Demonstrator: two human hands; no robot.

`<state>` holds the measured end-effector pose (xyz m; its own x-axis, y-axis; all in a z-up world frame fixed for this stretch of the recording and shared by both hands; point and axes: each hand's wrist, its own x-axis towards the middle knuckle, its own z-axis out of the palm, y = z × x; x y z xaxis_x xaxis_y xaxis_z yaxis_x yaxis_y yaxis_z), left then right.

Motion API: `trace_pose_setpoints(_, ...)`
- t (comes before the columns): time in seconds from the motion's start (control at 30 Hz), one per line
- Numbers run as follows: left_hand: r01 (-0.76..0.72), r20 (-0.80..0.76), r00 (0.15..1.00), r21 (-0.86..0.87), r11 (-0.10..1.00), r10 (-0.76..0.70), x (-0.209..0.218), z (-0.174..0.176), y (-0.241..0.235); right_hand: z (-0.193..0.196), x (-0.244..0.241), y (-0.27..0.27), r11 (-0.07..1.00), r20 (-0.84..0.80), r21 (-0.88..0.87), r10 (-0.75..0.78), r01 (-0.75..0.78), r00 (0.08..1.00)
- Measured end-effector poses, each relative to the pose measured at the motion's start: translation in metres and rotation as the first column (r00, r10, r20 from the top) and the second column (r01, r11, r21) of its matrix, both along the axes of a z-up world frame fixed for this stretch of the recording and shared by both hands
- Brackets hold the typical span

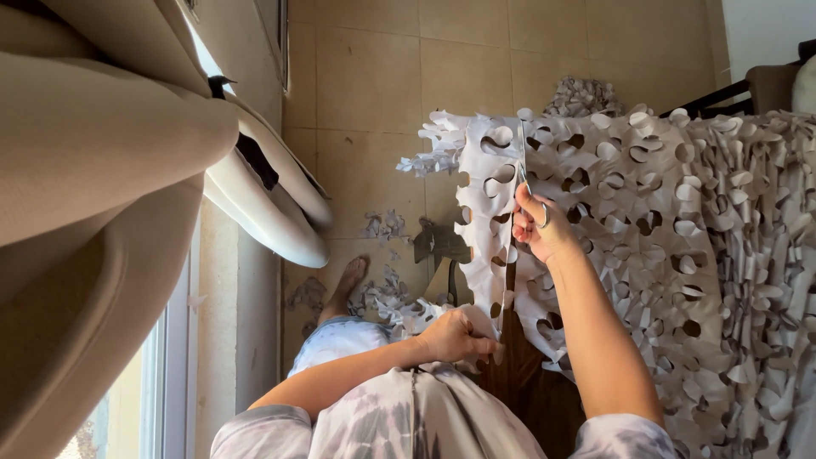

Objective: Trimming the edges of a large piece of perforated fabric using scissors on a wooden table.

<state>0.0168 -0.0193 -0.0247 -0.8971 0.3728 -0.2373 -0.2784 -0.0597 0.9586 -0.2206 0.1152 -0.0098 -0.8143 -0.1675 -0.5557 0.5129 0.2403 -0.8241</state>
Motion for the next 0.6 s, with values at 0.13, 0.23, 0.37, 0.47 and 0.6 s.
trace_pose_setpoints(0.13,0.014,-0.019,1.000,-0.016,1.000,-0.014,-0.003,-0.012,0.009,0.006,0.002,0.005,0.996,-0.048,0.069,0.060,-0.057,0.997)
trace_pose_setpoints(0.23,0.087,0.024,0.996,-0.027,0.996,-0.086,-0.002,0.000,-0.002,-0.011,-0.008,0.013,0.995,-0.038,0.078,0.072,-0.069,0.997)
trace_pose_setpoints(0.37,0.190,-0.089,0.978,0.011,0.982,-0.188,-0.007,0.001,-0.008,0.037,-0.011,-0.018,0.994,0.100,0.036,0.100,-0.104,0.990)
trace_pose_setpoints(0.47,0.250,-0.134,0.965,0.208,0.946,-0.226,-0.004,-0.003,-0.007,0.031,-0.021,-0.019,0.994,0.122,-0.016,0.105,-0.104,0.987)
trace_pose_setpoints(0.6,0.250,-0.039,0.968,0.048,0.967,-0.248,0.001,-0.027,0.005,0.014,-0.027,-0.003,0.991,0.086,0.040,0.125,-0.129,0.988)
